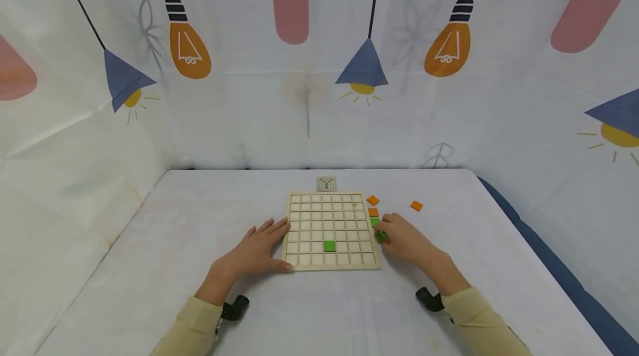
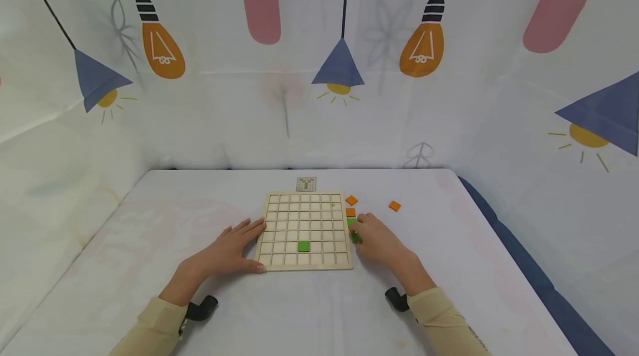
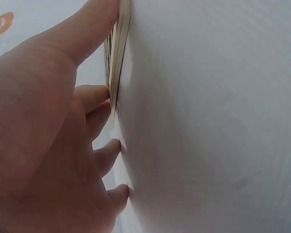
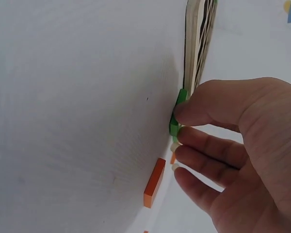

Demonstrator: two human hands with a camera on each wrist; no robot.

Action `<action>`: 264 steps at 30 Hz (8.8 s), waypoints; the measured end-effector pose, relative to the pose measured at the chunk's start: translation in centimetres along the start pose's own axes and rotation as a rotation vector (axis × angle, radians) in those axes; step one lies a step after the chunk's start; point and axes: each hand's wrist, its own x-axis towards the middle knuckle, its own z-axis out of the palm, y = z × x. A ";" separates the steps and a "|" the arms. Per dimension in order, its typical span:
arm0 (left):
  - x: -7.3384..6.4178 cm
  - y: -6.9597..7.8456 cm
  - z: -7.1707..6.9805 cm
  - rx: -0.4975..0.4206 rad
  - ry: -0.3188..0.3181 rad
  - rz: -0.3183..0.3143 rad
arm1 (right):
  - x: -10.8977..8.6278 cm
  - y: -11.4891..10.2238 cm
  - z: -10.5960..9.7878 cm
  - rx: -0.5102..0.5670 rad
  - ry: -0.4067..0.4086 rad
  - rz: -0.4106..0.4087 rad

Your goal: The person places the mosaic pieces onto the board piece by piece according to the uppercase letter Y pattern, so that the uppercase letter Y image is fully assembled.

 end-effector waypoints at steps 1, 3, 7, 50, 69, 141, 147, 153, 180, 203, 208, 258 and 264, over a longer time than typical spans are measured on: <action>0.0 0.0 0.0 -0.002 -0.002 0.000 | 0.0 0.0 0.0 0.002 -0.001 -0.002; -0.1 0.1 -0.1 -0.006 -0.005 -0.001 | 0.1 -0.1 0.1 0.003 -0.004 -0.006; -0.3 0.2 -0.1 -0.017 -0.007 -0.007 | 0.3 -0.2 0.2 -0.008 0.015 -0.023; 0.1 0.4 -0.6 -0.035 0.017 0.009 | 2.3 -1.8 0.6 0.021 0.117 -0.140; 0.1 0.5 -0.7 -0.031 0.013 0.005 | 3.6 -4.3 0.8 0.047 0.153 -0.246; 0.4 0.3 -1.0 -0.042 -0.014 0.006 | 5.8 -8.0 1.7 0.017 0.027 -0.264; 0.4 0.2 -0.8 -0.030 -0.009 0.000 | 5.5 -8.1 1.5 0.026 0.035 -0.281; 0.2 0.4 -0.8 -0.029 -0.013 -0.001 | 5.1 -7.8 1.9 0.053 0.038 -0.280; 0.2 0.4 -0.8 -0.011 0.011 0.013 | 4.0 -4.5 0.6 -0.038 0.109 -0.270; 0.2 0.6 -0.7 -0.021 0.016 0.018 | 2.5 -1.2 -0.1 -0.035 0.127 -0.064; 0.5 0.8 -0.6 -0.025 0.012 0.026 | 2.0 -0.2 -0.1 -0.062 0.139 -0.043; -0.3 0.4 -0.9 -0.023 0.011 0.027 | 1.9 -0.3 0.2 0.004 0.064 0.062; -0.2 0.4 -0.8 -0.021 0.011 0.016 | 2.0 -0.1 -0.3 -0.006 0.080 0.061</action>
